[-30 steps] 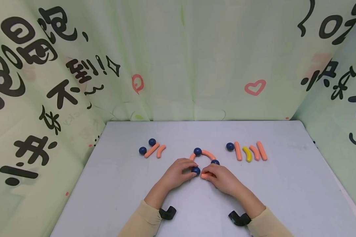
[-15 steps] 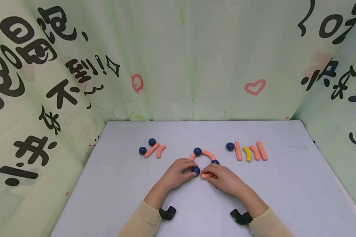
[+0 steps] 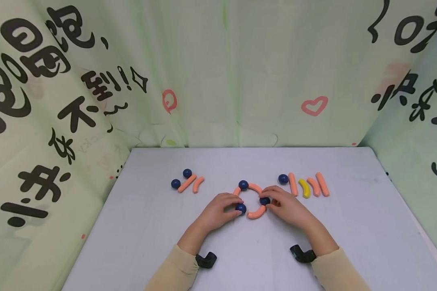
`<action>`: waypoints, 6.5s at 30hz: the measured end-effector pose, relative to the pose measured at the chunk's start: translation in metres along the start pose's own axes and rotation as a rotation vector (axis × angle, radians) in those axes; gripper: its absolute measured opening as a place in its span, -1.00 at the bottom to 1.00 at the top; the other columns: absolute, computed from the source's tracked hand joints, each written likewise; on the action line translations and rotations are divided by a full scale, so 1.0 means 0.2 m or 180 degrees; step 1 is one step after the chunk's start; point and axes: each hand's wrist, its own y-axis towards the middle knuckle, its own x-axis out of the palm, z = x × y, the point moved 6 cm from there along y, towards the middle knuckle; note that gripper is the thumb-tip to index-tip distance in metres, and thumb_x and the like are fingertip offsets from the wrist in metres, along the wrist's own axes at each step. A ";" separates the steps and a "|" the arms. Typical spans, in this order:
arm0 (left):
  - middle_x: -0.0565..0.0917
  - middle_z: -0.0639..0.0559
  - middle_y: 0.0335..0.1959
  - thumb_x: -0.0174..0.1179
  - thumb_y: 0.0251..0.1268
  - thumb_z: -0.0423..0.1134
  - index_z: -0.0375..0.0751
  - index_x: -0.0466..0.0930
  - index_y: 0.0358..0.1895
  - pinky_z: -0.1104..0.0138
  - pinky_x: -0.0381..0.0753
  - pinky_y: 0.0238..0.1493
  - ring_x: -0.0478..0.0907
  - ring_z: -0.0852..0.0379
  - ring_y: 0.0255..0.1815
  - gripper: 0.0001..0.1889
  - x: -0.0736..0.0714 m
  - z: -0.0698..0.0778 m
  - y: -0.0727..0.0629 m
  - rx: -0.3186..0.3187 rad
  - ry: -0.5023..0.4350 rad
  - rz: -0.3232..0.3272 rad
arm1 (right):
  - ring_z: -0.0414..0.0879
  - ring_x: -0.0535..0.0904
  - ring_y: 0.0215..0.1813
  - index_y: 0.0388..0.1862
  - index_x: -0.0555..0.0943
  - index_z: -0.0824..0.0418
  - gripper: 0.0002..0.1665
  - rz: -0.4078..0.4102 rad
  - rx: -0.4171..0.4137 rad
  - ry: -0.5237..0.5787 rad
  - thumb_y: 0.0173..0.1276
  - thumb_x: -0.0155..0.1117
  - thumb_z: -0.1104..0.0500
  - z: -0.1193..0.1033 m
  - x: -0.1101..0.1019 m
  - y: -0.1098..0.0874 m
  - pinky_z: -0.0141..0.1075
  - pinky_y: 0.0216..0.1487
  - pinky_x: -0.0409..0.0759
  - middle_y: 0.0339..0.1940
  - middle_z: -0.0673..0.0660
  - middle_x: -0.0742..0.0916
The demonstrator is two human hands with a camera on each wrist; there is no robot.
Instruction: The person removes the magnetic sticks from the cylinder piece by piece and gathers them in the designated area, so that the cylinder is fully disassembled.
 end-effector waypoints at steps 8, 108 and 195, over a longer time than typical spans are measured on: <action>0.57 0.22 0.25 0.23 0.36 0.06 0.20 0.58 0.21 0.13 0.36 0.44 0.37 0.12 0.40 -0.62 0.00 0.00 0.01 0.0009 -0.0017 -0.0007 | -0.14 0.49 -0.07 0.24 0.58 -0.11 -0.55 -0.0037 -0.0008 0.0031 0.41 0.27 0.20 0.03 0.02 0.01 -0.21 -0.04 0.53 0.31 -0.03 0.58; 0.66 0.10 0.01 0.25 0.36 0.01 0.01 0.72 -0.09 0.16 0.40 0.37 0.47 0.08 0.24 -0.77 -0.11 0.08 0.01 0.0216 0.0608 0.0565 | 0.04 0.50 0.37 0.22 0.58 -0.19 -0.57 0.0124 -0.0034 0.0226 0.44 0.26 0.17 0.10 0.04 0.01 0.07 0.30 0.51 0.35 -0.01 0.59; 0.56 0.23 0.30 0.16 0.46 -0.08 0.14 0.62 0.19 0.18 0.36 0.42 0.42 0.10 0.37 -0.70 -0.05 0.04 -0.01 0.0625 0.1019 -0.0046 | 0.05 0.44 0.42 0.28 0.55 -0.18 -0.51 0.0236 -0.0086 0.0188 0.44 0.24 0.21 0.11 0.05 0.02 0.07 0.30 0.50 0.40 -0.02 0.53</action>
